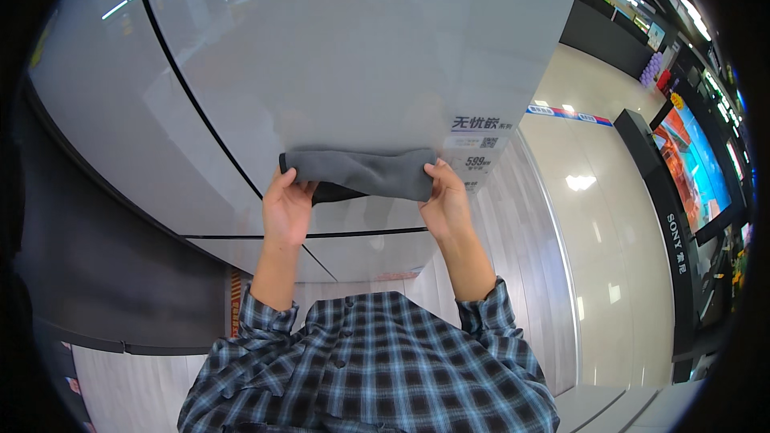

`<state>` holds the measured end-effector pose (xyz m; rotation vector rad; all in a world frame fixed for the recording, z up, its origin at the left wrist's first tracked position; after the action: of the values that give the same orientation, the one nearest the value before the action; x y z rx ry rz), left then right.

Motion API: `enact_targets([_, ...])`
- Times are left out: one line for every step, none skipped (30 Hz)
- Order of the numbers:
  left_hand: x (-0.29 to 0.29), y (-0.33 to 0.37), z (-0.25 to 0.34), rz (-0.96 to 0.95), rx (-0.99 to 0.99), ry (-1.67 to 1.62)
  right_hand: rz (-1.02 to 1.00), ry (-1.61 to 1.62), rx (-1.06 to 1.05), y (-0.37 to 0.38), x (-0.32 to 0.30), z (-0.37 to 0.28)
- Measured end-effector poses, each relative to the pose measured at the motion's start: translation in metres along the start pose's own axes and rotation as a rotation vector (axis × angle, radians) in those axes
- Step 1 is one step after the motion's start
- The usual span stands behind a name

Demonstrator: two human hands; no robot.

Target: The person wipes the front surfaces of two refrigerators in a retail showroom using a small cloth. They clean the white refrigerator first, then move to a dark gray refrigerator, wiping both doors and edges.

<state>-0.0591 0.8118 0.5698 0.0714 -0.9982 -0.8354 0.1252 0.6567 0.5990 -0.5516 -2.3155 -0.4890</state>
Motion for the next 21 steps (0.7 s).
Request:
enact_targets([0.005,0.002,0.007,-0.026,0.019,0.026,-0.014,-0.010,-0.019,0.000,0.006,-0.002])
enact_targets([0.009,0.004,0.015,-0.052,0.036,0.052,-0.044,-0.027,-0.050,0.001,0.011,-0.004])
enact_targets([0.015,0.006,0.021,-0.083,0.058,0.097,-0.072,-0.042,-0.082,0.002,0.014,-0.007])
enact_targets([0.020,0.008,0.026,-0.094,0.071,0.105,-0.099,-0.059,-0.115,0.002,0.018,-0.011])
enact_targets([0.025,0.010,0.030,-0.107,0.083,0.112,-0.104,-0.094,-0.143,0.002,0.023,-0.015])
enact_targets([0.031,0.012,0.036,-0.122,0.097,0.122,-0.112,-0.126,-0.174,0.000,0.033,-0.021])
enact_targets([0.035,0.012,0.044,-0.143,0.122,0.127,-0.121,-0.155,-0.202,-0.001,0.043,-0.024])
enact_targets([0.038,0.013,0.051,-0.165,0.145,0.132,-0.144,-0.168,-0.227,-0.002,0.051,-0.027])
enact_targets([0.041,0.013,0.057,-0.187,0.168,0.137,-0.166,-0.181,-0.252,-0.002,0.058,-0.029])
enact_targets([0.041,0.013,0.062,-0.204,0.195,0.134,-0.181,-0.194,-0.274,-0.004,0.063,-0.029])
enact_targets([0.043,0.013,0.067,-0.221,0.221,0.132,-0.200,-0.217,-0.287,-0.007,0.071,-0.031])
enact_targets([0.044,0.013,0.069,-0.236,0.242,0.124,-0.235,-0.245,-0.332,-0.007,0.075,-0.036])
enact_targets([0.048,0.012,0.075,-0.253,0.266,0.126,-0.270,-0.270,-0.375,-0.005,0.081,-0.041])
enact_targets([0.053,0.012,0.080,-0.285,0.292,0.147,-0.305,-0.295,-0.418,-0.003,0.087,-0.045])
enact_targets([0.056,0.015,0.078,-0.322,0.309,0.155,-0.316,-0.325,-0.461,-0.003,0.087,-0.052])
enact_targets([0.059,0.016,0.079,-0.353,0.328,0.169,-0.331,-0.350,-0.498,-0.003,0.089,-0.058])
enact_targets([0.064,0.016,0.079,-0.401,0.341,0.174,-0.345,-0.375,-0.535,-0.003,0.090,-0.064])
enact_targets([0.066,0.017,0.074,-0.453,0.349,0.168,-0.347,-0.385,-0.564,-0.005,0.086,-0.067])
enact_targets([0.070,0.017,0.077,-0.496,0.370,0.177,-0.366,-0.381,-0.586,-0.003,0.089,-0.072])
enact_targets([0.072,0.018,0.077,-0.517,0.369,0.175,-0.385,-0.379,-0.608,-0.001,0.089,-0.075])
enact_targets([0.075,0.022,0.072,-0.540,0.363,0.158,-0.401,-0.381,-0.617,0.001,0.084,-0.082])
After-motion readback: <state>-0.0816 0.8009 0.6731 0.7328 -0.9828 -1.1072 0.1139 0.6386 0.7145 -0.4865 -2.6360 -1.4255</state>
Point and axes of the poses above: each hand's wrist, its own y-axis towards the middle knuckle, its own x-axis out of the palm, z = x × y, the point moved 3 cm from there along y, towards the middle knuckle, and after that the axes turned 8 degrees about -z, right-handed, at the moved point
